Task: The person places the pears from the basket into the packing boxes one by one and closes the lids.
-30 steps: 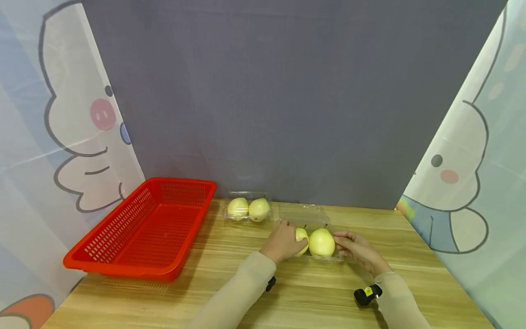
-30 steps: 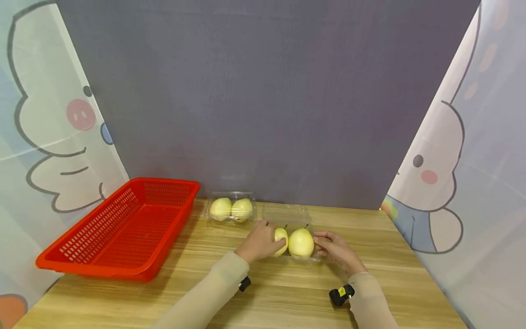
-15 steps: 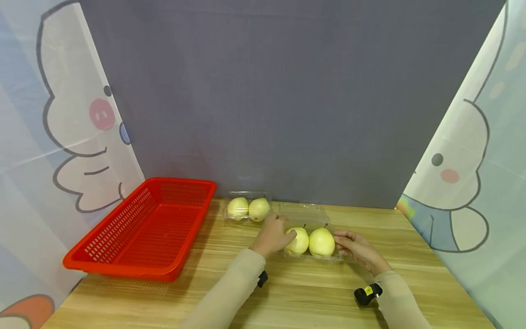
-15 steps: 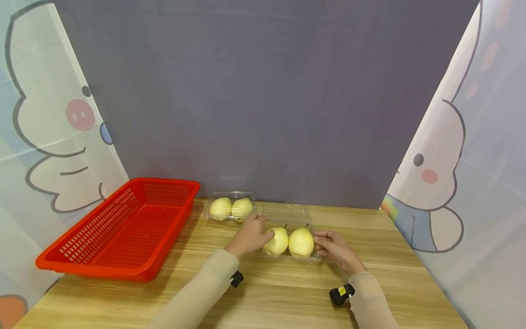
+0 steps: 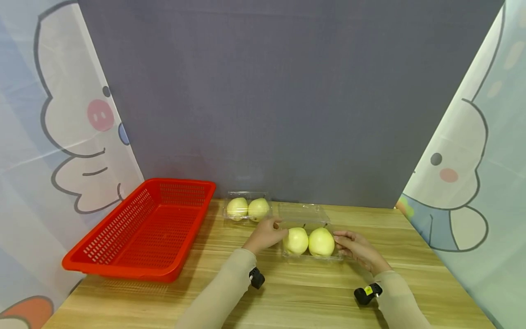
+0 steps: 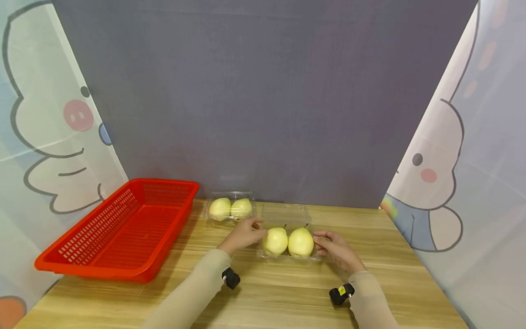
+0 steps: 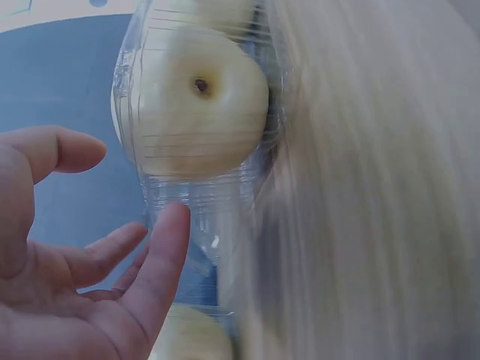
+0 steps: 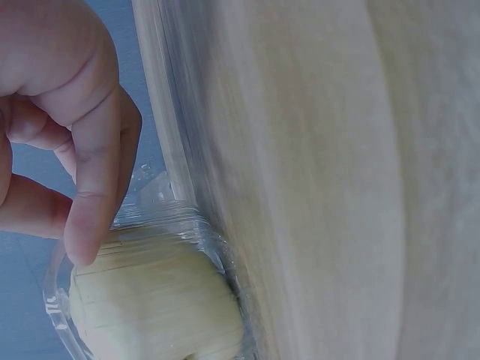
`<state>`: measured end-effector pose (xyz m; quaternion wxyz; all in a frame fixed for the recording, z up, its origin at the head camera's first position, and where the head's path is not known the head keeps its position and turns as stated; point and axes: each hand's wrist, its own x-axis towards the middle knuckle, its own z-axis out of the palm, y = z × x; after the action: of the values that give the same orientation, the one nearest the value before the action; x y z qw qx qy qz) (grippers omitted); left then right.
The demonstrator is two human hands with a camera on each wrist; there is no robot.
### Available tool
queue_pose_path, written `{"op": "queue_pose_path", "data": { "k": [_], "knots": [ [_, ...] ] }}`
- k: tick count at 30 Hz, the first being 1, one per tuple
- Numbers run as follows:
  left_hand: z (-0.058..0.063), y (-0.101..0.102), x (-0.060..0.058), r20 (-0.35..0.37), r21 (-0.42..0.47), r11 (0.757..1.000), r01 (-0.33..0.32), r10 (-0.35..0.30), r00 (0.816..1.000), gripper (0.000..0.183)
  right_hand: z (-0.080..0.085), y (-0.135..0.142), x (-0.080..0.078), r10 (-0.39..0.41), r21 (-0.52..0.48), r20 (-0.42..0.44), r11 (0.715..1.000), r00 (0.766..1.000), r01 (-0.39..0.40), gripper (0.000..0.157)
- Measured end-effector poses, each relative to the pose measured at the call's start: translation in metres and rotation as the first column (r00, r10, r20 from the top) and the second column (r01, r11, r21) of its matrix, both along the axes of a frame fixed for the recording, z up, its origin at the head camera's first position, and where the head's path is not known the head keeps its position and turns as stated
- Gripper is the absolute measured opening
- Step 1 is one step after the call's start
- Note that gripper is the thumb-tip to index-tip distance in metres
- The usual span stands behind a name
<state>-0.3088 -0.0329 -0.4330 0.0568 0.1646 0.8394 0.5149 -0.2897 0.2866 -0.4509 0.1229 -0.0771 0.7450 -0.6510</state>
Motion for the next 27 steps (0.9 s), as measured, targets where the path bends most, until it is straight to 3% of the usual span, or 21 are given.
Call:
{"op": "queue_pose_path", "data": {
  "k": [5, 13, 21, 27],
  "knots": [
    [-0.005, -0.003, -0.003, 0.144, 0.165, 0.986, 0.014, -0.038, 0.989, 0.065, 0.000, 0.001, 0.000, 0.012, -0.009, -0.006, 1.000, 1.000, -0.012, 0.056],
    [-0.013, -0.001, -0.008, 0.270, 0.298, 0.955, -0.003, -0.081, 0.959, 0.068, 0.001, 0.001, 0.001, 0.019, -0.020, -0.003, 1.000, 1.000, -0.019, 0.057],
    [-0.016, -0.002, -0.008, 0.330, 0.378, 0.926, -0.007, -0.128, 0.935, 0.066, 0.000, 0.000, 0.001, 0.008, -0.019, 0.001, 1.000, 1.000, -0.008, 0.055],
    [-0.014, -0.001, -0.005, 0.334, 0.385, 0.923, -0.015, -0.124, 0.934, 0.063, 0.001, -0.001, 0.000, -0.005, -0.018, 0.013, 1.000, 1.000, 0.006, 0.055]
  ]
}}
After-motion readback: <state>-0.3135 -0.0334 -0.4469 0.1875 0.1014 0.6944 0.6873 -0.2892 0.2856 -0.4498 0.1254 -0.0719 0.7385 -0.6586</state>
